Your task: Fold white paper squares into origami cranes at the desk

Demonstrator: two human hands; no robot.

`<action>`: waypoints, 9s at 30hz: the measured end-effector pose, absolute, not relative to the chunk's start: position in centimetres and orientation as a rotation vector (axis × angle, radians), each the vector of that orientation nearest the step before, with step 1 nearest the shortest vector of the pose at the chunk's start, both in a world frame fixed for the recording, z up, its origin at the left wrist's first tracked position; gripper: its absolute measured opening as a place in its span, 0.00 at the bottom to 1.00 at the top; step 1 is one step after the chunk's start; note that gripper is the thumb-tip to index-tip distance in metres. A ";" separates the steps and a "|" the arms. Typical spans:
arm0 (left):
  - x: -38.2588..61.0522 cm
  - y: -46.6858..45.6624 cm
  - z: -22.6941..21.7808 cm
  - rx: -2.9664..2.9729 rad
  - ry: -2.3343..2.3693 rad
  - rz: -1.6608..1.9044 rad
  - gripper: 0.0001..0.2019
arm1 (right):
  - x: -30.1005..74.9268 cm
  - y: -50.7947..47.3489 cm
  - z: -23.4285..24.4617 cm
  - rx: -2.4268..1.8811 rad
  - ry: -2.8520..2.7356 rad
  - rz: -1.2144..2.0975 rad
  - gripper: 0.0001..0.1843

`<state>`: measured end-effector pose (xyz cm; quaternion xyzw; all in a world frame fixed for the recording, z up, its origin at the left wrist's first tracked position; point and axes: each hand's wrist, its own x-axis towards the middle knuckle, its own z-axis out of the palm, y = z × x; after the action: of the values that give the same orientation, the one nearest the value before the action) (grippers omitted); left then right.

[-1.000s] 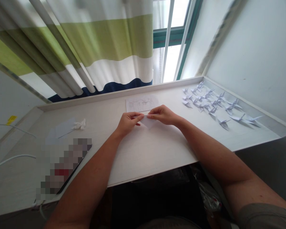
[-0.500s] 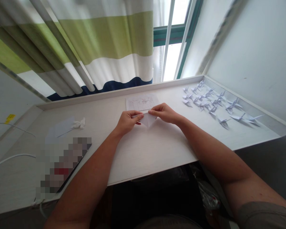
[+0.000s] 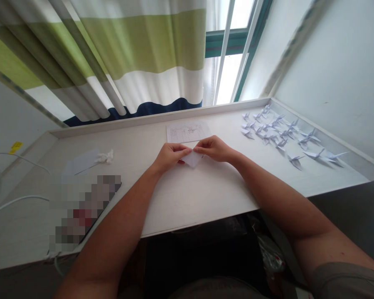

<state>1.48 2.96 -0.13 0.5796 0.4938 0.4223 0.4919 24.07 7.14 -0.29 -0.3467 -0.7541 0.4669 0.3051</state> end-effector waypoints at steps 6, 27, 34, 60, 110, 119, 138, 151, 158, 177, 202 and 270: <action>1.7 3.0 -0.2 1.428 1.275 1.068 0.18 | 24.2 7.2 -0.1 -0.923 -2.090 1.202 0.20; 0.9 3.6 -0.9 1.271 1.069 0.849 0.27 | 24.3 7.5 -0.6 -0.904 -1.952 1.234 0.28; 0.5 3.6 -0.8 1.243 1.093 0.836 0.25 | 25.1 7.5 0.4 -0.949 -1.991 1.358 0.26; 1.1 2.5 -0.2 1.506 0.909 0.619 0.19 | 24.3 6.7 0.7 -0.817 -1.992 1.384 0.32; 1.3 2.6 -0.4 1.478 1.005 0.898 0.28 | 23.9 6.8 -0.1 -0.778 -1.906 1.426 0.34; 1.5 2.9 -0.7 1.466 1.061 0.952 0.28 | 24.1 7.0 -0.3 -0.791 -1.961 1.370 0.36; 1.2 3.0 -0.6 1.460 1.074 0.936 0.21 | 24.1 7.1 -0.7 -0.860 -1.922 1.408 0.33; 1.8 3.2 -0.9 1.411 1.155 1.036 0.18 | 23.8 7.4 -1.0 -0.964 -1.837 1.344 0.28; 1.8 3.6 -1.6 1.305 1.355 1.226 0.18 | 23.0 7.0 -1.6 -0.952 -1.937 0.791 0.26; 2.2 2.0 0.6 1.511 0.976 1.191 0.32 | 23.0 7.2 -1.7 -0.745 -1.938 1.252 0.26; 1.2 3.4 -0.6 1.262 1.074 1.227 0.19 | 23.9 8.2 -1.6 -0.811 -1.423 1.599 0.25; 1.4 3.3 -0.5 1.240 1.059 1.122 0.21 | 23.8 7.7 -1.1 -0.894 -1.411 1.624 0.28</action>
<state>1.38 3.31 -0.46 0.5236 0.4474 0.4736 0.5490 23.81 7.72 -1.15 -0.3525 -0.5566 0.6404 0.3948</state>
